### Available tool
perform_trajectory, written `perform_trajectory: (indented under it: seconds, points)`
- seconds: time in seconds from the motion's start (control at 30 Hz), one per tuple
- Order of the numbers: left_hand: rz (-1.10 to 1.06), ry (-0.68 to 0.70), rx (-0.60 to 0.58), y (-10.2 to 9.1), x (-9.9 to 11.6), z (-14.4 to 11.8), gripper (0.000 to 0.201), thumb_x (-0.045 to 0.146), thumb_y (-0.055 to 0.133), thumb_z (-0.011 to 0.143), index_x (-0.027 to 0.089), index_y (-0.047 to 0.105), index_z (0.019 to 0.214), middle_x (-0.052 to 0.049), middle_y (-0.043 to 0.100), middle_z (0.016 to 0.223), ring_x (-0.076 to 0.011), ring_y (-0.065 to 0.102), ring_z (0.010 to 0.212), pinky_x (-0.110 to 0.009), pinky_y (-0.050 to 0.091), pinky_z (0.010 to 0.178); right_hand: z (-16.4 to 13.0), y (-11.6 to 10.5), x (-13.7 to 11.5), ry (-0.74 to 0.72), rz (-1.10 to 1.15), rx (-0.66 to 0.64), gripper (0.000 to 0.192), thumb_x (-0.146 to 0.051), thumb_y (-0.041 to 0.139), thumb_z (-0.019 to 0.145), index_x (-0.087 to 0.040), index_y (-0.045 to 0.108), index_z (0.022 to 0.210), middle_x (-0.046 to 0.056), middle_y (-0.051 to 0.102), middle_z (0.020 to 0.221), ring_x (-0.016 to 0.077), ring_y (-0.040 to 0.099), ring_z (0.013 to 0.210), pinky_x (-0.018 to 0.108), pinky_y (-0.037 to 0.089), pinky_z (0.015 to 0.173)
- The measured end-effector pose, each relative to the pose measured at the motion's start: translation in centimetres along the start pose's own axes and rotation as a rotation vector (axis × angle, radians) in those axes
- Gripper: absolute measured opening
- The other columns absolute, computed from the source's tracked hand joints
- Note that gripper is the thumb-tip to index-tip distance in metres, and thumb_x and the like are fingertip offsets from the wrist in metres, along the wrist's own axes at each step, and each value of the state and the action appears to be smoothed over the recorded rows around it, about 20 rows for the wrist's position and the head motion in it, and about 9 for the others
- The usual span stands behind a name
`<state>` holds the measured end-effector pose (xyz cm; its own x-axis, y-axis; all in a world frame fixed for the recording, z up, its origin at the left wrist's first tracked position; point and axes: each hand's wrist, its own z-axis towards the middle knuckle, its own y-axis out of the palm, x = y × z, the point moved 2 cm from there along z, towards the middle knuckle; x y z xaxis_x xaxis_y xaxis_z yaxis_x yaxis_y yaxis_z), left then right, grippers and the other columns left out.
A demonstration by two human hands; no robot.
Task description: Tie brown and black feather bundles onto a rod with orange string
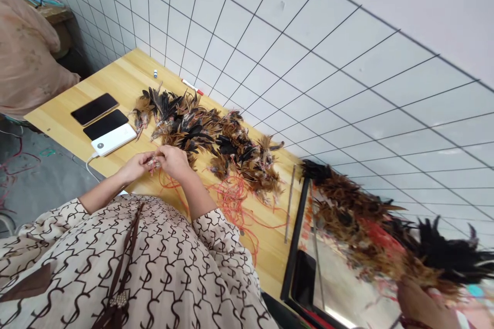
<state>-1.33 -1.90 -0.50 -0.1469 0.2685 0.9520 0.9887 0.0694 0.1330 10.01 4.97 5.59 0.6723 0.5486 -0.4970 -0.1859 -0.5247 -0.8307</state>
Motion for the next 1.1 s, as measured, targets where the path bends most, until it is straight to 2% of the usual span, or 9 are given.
perform_trajectory:
  seconds: [0.1,0.33,0.57,0.77,0.87,1.1]
  points:
    - [-0.004,0.011,-0.013,0.1,0.1,-0.1,0.032,0.026,0.07,0.062,0.014,0.067,0.092,0.001,0.064,0.071,-0.0133,0.053,0.064,-0.025,0.044,0.064,-0.1,0.0,-0.2,0.004,-0.054,-0.015,0.017,-0.017,0.052,0.084,-0.021,0.066,0.09,0.003,0.07,0.099,0.0165,0.062,0.094,0.026,0.043,0.079]
    - [0.041,0.042,-0.046,0.3,0.3,-0.2,0.024,0.022,0.066,0.063,0.015,0.067,0.086,0.002,0.06,0.065,-0.0128,0.05,0.06,-0.024,0.043,0.061,-0.4,-0.3,-1.3,0.015,-0.238,-0.08,0.021,-0.016,0.047,0.085,-0.02,0.065,0.097,0.006,0.068,0.104,0.0182,0.062,0.097,0.027,0.043,0.076]
    - [0.014,0.038,-0.031,0.3,0.7,-0.6,0.032,0.03,0.069,0.062,0.015,0.066,0.091,-0.002,0.067,0.08,-0.0185,0.057,0.079,-0.029,0.044,0.078,-0.3,-0.9,-2.1,-0.005,-0.344,-0.14,0.022,-0.017,0.048,0.085,-0.02,0.064,0.098,0.008,0.068,0.104,0.0191,0.063,0.096,0.026,0.043,0.073]
    - [0.036,0.043,-0.021,0.6,0.8,-0.7,0.017,0.034,0.065,0.066,0.018,0.063,0.07,0.003,0.053,0.055,-0.0155,0.052,0.065,-0.026,0.042,0.065,-0.1,-0.6,-2.2,-0.024,-0.38,-0.167,0.021,-0.021,0.048,0.086,-0.021,0.064,0.099,0.008,0.067,0.103,0.0204,0.064,0.095,0.027,0.044,0.071]
    - [0.024,0.033,0.0,0.7,0.6,-0.6,0.02,0.036,0.067,0.063,0.019,0.057,0.06,0.005,0.046,0.047,-0.0134,0.047,0.057,-0.025,0.039,0.058,-0.1,-0.5,-2.4,-0.038,-0.391,-0.166,0.021,-0.024,0.048,0.087,-0.02,0.063,0.102,0.009,0.066,0.103,0.0211,0.063,0.096,0.027,0.045,0.072]
    - [-0.026,-0.021,0.106,-0.2,-0.1,-0.2,0.024,0.039,0.069,0.062,0.016,0.062,0.066,0.004,0.054,0.051,-0.0086,0.038,0.046,-0.023,0.03,0.049,-1.2,-2.5,-2.2,-0.047,-0.382,-0.063,0.025,-0.031,0.05,0.089,-0.021,0.06,0.11,0.009,0.06,0.111,0.0208,0.059,0.102,0.028,0.045,0.077]
